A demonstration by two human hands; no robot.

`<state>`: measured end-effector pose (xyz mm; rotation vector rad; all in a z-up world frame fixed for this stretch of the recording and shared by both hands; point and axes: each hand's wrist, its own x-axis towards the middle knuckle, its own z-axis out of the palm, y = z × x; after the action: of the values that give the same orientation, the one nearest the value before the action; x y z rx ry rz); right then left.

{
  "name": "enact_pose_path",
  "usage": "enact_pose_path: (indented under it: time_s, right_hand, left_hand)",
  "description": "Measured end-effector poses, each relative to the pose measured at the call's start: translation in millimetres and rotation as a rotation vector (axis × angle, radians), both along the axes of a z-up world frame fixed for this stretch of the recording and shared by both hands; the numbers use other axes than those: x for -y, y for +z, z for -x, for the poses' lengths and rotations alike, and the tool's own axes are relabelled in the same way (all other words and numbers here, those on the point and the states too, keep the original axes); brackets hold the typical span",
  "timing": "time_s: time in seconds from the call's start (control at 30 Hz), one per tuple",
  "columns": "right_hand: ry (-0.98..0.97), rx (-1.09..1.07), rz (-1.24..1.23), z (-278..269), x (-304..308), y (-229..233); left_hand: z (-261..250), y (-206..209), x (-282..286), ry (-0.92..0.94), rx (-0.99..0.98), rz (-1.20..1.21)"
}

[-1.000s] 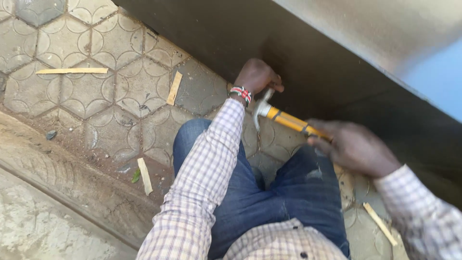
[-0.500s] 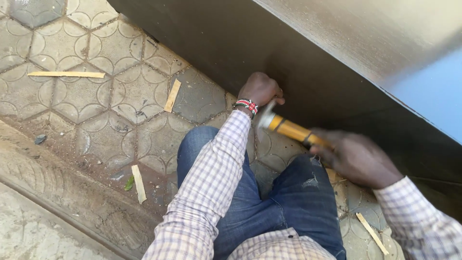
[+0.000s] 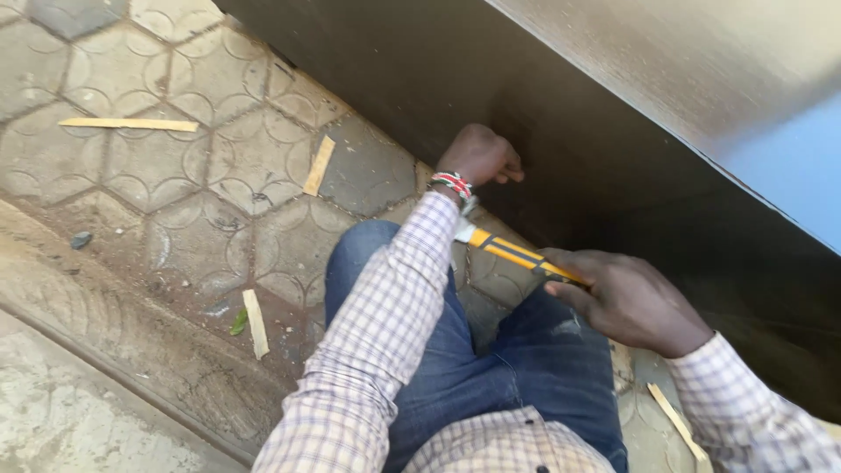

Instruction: The person is hammering nails into a dark surface, likely a piece of furniture, while sitting on a tiled floor.

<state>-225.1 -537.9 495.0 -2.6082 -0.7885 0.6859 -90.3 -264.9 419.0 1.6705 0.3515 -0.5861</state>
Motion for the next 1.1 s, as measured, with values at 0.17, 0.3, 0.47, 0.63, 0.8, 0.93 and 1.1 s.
enact_pose_path:
  time_s: [0.17,0.3,0.47,0.63,0.8,0.93,1.1]
  right_hand:
    - [-0.064,-0.012,0.069,-0.5,15.2,-6.4]
    - [-0.199,-0.045,-0.013,-3.1,19.0,-7.8]
    - [-0.135,-0.171,0.042,2.1,-16.0,27.1]
    - [-0.191,-0.207,0.105,-15.8,-15.4,23.6]
    - [-0.044,-0.079,0.006,-10.5,11.5,-10.5]
    - [0.080,-0.212,0.084,-10.4,9.6,1.6]
    - [-0.213,-0.155,-0.048,-18.3,18.2,-3.3]
  left_hand:
    - [-11.7,-88.6,-29.9,-0.507,0.685,-0.591]
    - [1.7,-22.5,-33.6,-0.271,0.411,-0.492]
    - [6.3,-21.2,-46.2,-0.210,0.578,-0.523]
    - [5.2,-52.8,-47.1,-0.133,0.724,-0.487]
    - [1.2,-76.1,-47.0,-0.102,0.935,-0.508]
    - [6.3,-76.3,-44.9,-0.114,0.968,-0.515]
    - [4.6,-83.3,-44.2,-0.085,0.986,-0.524]
